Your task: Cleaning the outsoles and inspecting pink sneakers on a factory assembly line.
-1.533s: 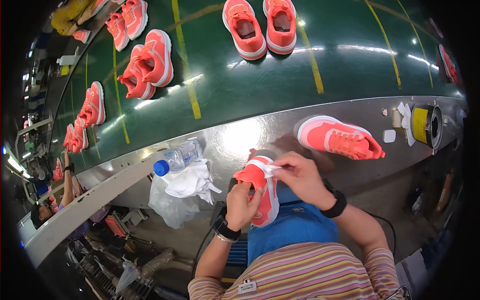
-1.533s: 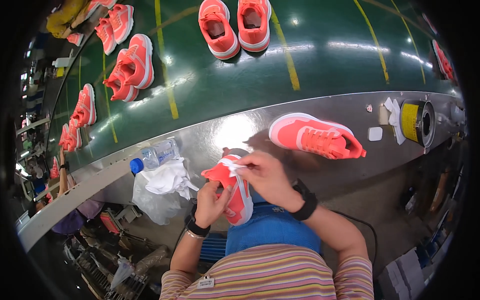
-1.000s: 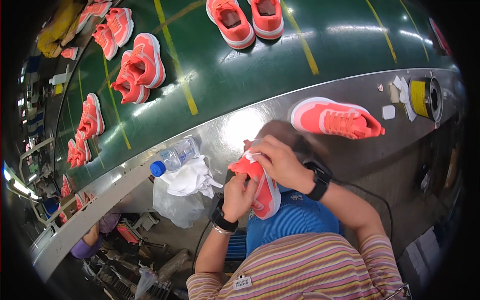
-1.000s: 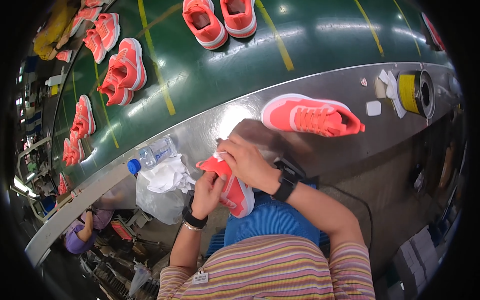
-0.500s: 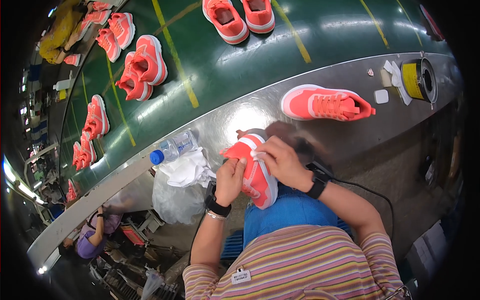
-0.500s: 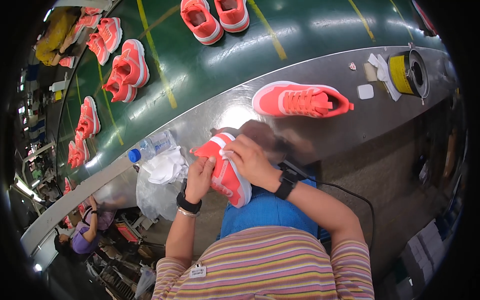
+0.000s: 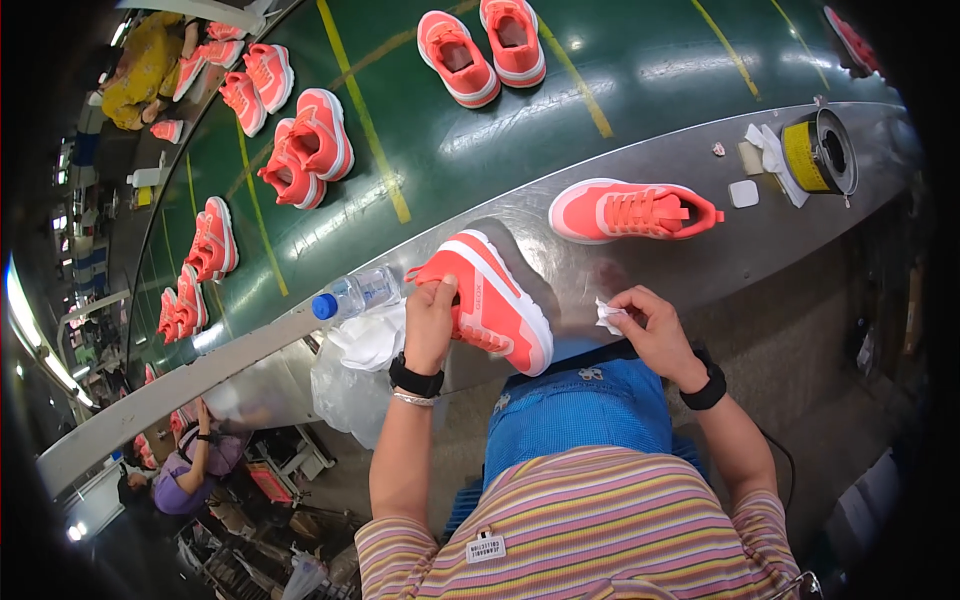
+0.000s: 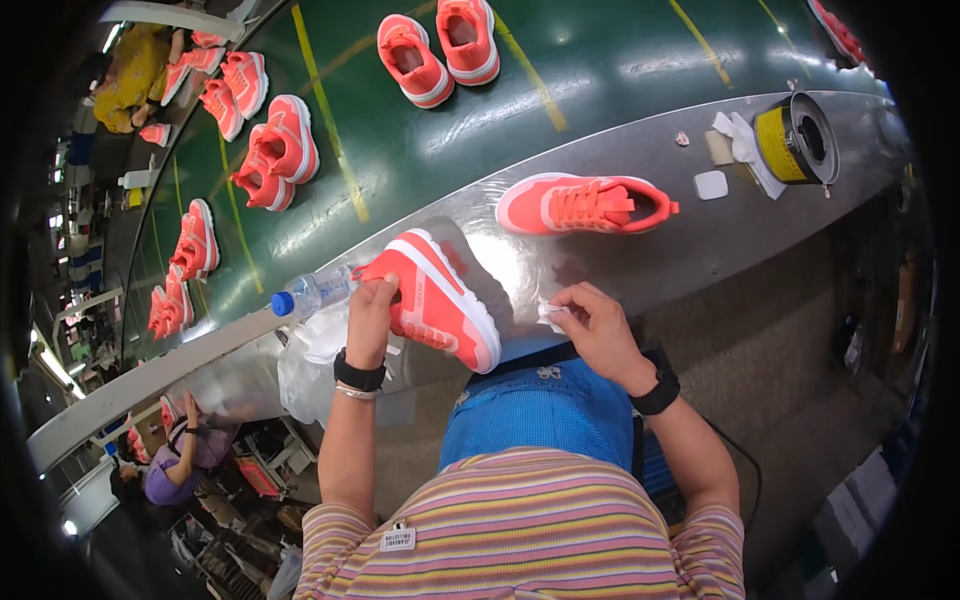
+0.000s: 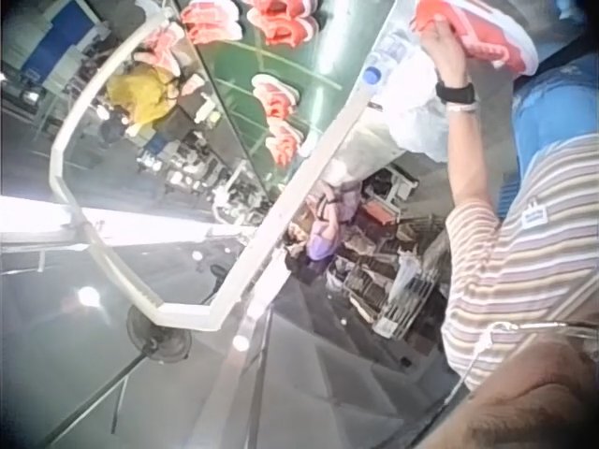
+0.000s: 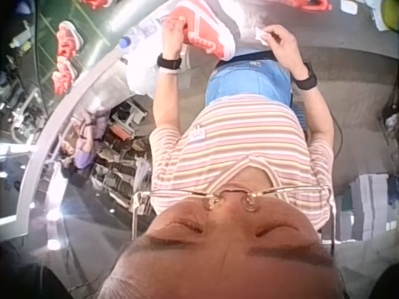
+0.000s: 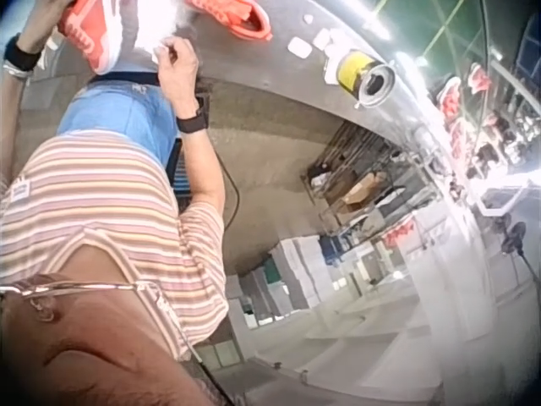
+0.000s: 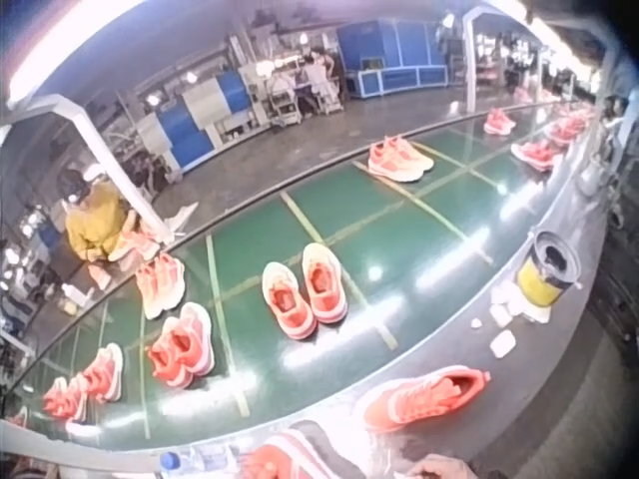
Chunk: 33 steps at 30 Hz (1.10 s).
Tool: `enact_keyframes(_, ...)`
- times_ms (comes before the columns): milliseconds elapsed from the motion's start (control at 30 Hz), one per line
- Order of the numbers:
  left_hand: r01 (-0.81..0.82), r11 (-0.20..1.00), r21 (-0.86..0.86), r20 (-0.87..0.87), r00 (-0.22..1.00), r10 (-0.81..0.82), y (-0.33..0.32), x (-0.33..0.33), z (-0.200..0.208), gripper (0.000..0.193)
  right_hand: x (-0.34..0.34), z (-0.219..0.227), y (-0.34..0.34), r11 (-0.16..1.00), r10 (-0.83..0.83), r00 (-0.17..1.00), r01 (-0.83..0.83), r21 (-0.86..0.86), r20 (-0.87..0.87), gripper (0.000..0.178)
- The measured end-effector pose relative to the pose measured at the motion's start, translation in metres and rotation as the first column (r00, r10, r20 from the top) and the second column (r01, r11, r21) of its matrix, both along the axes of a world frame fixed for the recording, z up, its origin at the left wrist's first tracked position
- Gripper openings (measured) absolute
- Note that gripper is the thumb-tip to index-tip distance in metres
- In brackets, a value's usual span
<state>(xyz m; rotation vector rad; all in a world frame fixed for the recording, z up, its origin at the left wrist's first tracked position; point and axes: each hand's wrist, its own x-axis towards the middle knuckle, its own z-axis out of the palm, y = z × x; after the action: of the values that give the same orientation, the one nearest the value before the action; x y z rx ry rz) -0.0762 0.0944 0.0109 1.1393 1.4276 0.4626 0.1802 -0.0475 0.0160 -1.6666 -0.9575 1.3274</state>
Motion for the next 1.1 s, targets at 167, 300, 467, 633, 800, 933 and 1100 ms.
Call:
enact_keyframes(167, 0.008, 0.999, 0.044, -0.032, 0.999, -0.006, 0.009, 0.002, 0.007, 0.034, 0.029, 0.013, -0.022, 0.995, -0.102, 0.991, 0.103, -0.009, 0.086, 0.009)
enact_keyframes(300, 0.284, 0.957, 0.057, -0.247, 0.933, -0.262, 0.006, -0.010, 0.015, 0.035, 0.077, -0.002, -0.023, 0.840, -0.539, 0.836, 0.527, 0.128, 0.101, 0.008)
enact_keyframes(467, 0.880, 0.452, 0.148, -0.522, 0.457, -0.720, -0.014, 0.047, 0.066, 0.015, 0.137, -0.033, -0.007, 0.869, -0.495, 0.768, 0.426, 0.252, 0.406, 0.011)
enact_keyframes(633, 0.960, -0.273, 0.060, -0.775, -0.128, -0.619, -0.058, 0.082, 0.032, 0.018, 0.160, -0.058, 0.012, 0.984, -0.165, 0.763, 0.088, 0.152, 0.625, 0.023)
enact_keyframes(800, 0.924, -0.180, 0.338, -0.752, 0.150, -0.642, -0.074, 0.082, 0.040, 0.025, 0.162, -0.012, 0.047, 0.965, -0.062, 0.843, -0.086, 0.248, 0.534, 0.030)
enact_keyframes(933, 0.712, 0.485, 0.507, -0.510, 0.702, -0.497, -0.091, 0.060, 0.046, 0.046, 0.160, -0.001, 0.110, 0.839, 0.535, 0.786, -0.538, -0.085, 0.309, 0.043)
enact_keyframes(1100, 0.148, 0.954, 0.261, -0.341, 0.939, -0.052, -0.132, 0.053, 0.019, 0.081, 0.127, -0.034, 0.128, 0.647, 0.709, 0.403, -0.697, -0.308, 0.579, 0.049)
